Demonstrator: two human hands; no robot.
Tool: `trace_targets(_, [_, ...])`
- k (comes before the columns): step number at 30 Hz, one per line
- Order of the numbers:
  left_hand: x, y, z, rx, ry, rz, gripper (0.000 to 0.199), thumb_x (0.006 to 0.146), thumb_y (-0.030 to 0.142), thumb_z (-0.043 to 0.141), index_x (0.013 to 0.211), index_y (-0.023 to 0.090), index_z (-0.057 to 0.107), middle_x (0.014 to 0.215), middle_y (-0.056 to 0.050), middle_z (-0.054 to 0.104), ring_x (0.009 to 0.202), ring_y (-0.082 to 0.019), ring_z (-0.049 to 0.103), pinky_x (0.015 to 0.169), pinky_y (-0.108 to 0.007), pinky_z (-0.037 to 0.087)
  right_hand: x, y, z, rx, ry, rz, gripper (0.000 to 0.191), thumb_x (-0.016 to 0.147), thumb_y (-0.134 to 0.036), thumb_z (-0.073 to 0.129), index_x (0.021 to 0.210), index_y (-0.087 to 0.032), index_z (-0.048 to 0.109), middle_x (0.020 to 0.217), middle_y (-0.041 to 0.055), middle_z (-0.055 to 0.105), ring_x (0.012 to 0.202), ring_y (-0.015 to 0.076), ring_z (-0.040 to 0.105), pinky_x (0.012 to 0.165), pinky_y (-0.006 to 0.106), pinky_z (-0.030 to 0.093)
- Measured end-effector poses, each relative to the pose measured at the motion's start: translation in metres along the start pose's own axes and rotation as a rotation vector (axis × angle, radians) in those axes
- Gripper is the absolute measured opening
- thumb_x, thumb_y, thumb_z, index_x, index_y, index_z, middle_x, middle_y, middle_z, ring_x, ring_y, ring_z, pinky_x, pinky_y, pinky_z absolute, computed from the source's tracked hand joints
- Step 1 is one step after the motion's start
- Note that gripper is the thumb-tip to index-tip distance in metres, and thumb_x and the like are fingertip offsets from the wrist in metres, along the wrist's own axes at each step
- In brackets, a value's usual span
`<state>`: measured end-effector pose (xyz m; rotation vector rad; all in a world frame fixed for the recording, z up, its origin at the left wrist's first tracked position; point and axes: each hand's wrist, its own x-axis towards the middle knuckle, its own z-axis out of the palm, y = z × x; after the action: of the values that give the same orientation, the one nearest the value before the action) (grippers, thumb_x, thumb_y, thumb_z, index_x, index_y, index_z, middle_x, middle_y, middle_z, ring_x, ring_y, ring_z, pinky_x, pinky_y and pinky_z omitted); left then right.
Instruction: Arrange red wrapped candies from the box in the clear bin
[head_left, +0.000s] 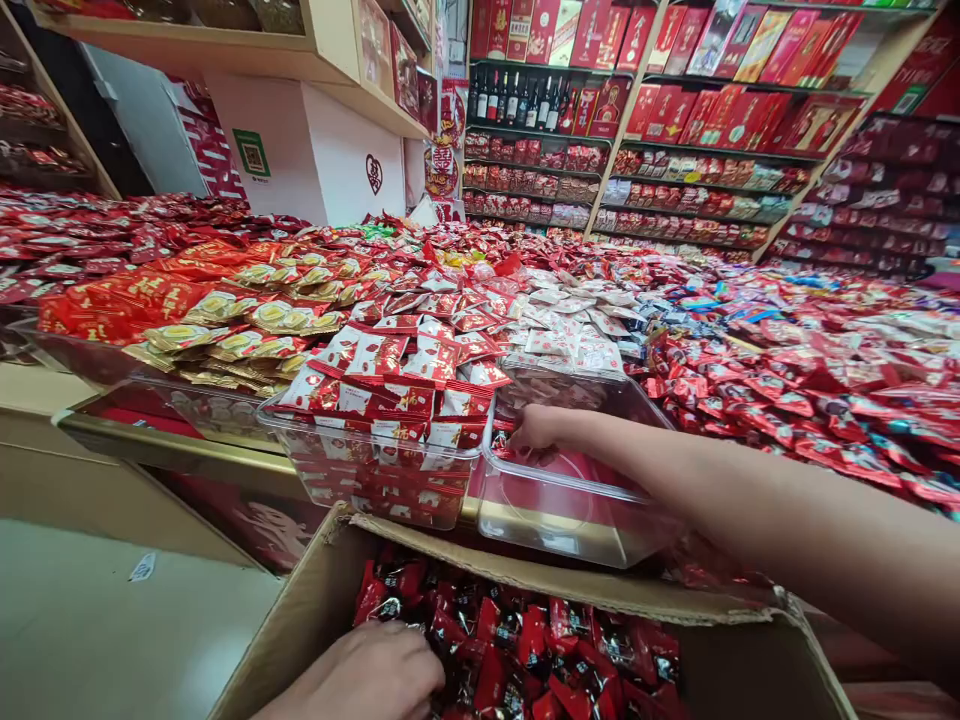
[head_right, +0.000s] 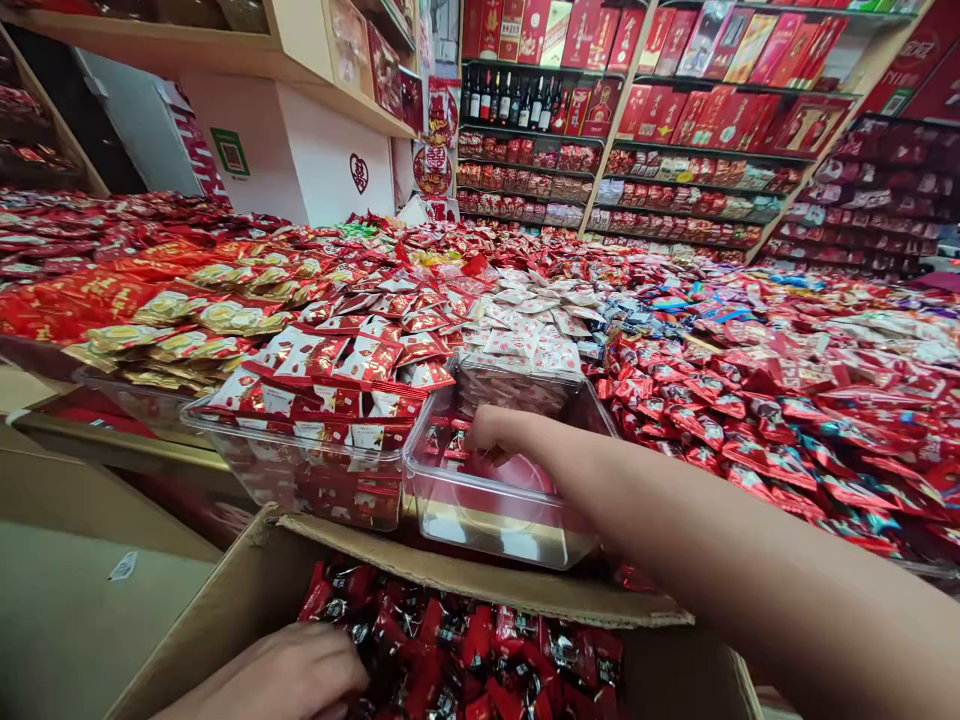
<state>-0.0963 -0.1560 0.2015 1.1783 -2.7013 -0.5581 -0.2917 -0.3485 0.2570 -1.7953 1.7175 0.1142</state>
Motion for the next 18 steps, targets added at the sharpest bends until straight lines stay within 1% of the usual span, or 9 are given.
trace_targets(2, [-0.005,-0.005,0.007,-0.021,0.037,-0.059,0.019,0.077,0.014,0.045,0.086,0.023,0.059,0.085,-0.003,0.064,0.078,-0.016,0.059,0.074,-0.023,0.046,-0.010,-0.005,-0.014,-0.103,0.067,-0.046,0.004,0.068,-0.015,0.058,0.068,-0.011,0.058,0.053,0.0035,0.055,0.053,0.0168,0.056,0.052,0.028,0.046])
trace_targets(5, [-0.011,-0.011,0.014,0.054,-0.094,-0.174,0.030,0.076,0.013,0.044,0.102,0.020,0.057,0.107,-0.011,0.059,0.099,-0.023,0.055,0.087,-0.035,0.043,-0.042,-0.013,-0.035,-0.226,0.243,-0.167,0.014,0.068,-0.021,0.058,0.079,-0.013,0.061,0.065,0.0067,0.060,0.067,0.0206,0.058,0.061,0.031,0.044])
trace_targets(8, [-0.008,-0.011,0.013,0.104,-0.236,-0.240,0.044,0.076,0.018,0.045,0.120,0.015,0.047,0.129,-0.017,0.043,0.116,-0.030,0.043,0.095,-0.042,0.037,-0.096,-0.008,-0.038,-0.337,0.620,-0.455,0.021,0.074,-0.029,0.053,0.087,-0.015,0.061,0.073,0.0069,0.061,0.069,0.0199,0.057,0.063,0.032,0.042])
trace_targets(9, [-0.005,-0.010,0.013,0.103,-0.256,-0.251,0.047,0.076,0.019,0.045,0.123,0.013,0.044,0.131,-0.018,0.040,0.117,-0.030,0.041,0.095,-0.042,0.037,-0.116,-0.003,-0.032,-0.334,0.721,-0.583,0.021,0.075,-0.030,0.052,0.088,-0.016,0.061,0.075,0.0064,0.062,0.069,0.0189,0.057,0.063,0.032,0.042])
trace_targets(10, [0.001,-0.008,0.012,0.098,-0.266,-0.257,0.048,0.076,0.020,0.045,0.124,0.012,0.043,0.130,-0.019,0.040,0.117,-0.031,0.042,0.094,-0.042,0.037,-0.135,0.005,-0.022,-0.307,0.769,-0.713,0.020,0.077,-0.029,0.050,0.088,-0.016,0.060,0.075,0.0056,0.061,0.068,0.0174,0.056,0.062,0.030,0.042])
trace_targets(12, [0.016,-0.005,0.016,0.089,-0.269,-0.261,0.050,0.075,0.018,0.047,0.124,0.011,0.043,0.126,-0.020,0.045,0.114,-0.031,0.045,0.092,-0.041,0.038,-0.165,0.025,0.007,-0.218,0.682,-0.947,0.016,0.080,-0.026,0.048,0.088,-0.017,0.059,0.076,0.0041,0.061,0.067,0.0140,0.055,0.061,0.026,0.043])
trace_targets(14, [0.033,-0.005,0.023,0.085,-0.270,-0.256,0.049,0.070,0.014,0.052,0.118,0.011,0.048,0.118,-0.019,0.051,0.108,-0.032,0.049,0.089,-0.041,0.040,-0.178,0.048,0.043,-0.181,0.444,-1.041,0.015,0.082,-0.020,0.045,0.090,-0.018,0.058,0.077,0.0034,0.060,0.069,0.0126,0.055,0.061,0.023,0.043])
trace_targets(16, [0.047,-0.008,0.032,0.074,-0.279,-0.248,0.039,0.065,0.012,0.056,0.104,0.010,0.058,0.106,-0.018,0.058,0.100,-0.032,0.053,0.084,-0.041,0.041,-0.173,0.072,0.076,-0.158,0.237,-0.985,0.017,0.083,-0.017,0.043,0.091,-0.019,0.058,0.078,0.0035,0.061,0.071,0.0129,0.055,0.062,0.023,0.044])
trace_targets(18, [0.055,-0.014,0.037,0.053,-0.277,-0.242,0.027,0.061,0.011,0.060,0.088,0.012,0.063,0.097,-0.015,0.061,0.093,-0.032,0.055,0.080,-0.041,0.042,-0.160,0.092,0.099,-0.108,0.140,-0.862,0.018,0.083,-0.018,0.042,0.090,-0.019,0.058,0.077,0.0035,0.061,0.070,0.0132,0.056,0.063,0.024,0.044])
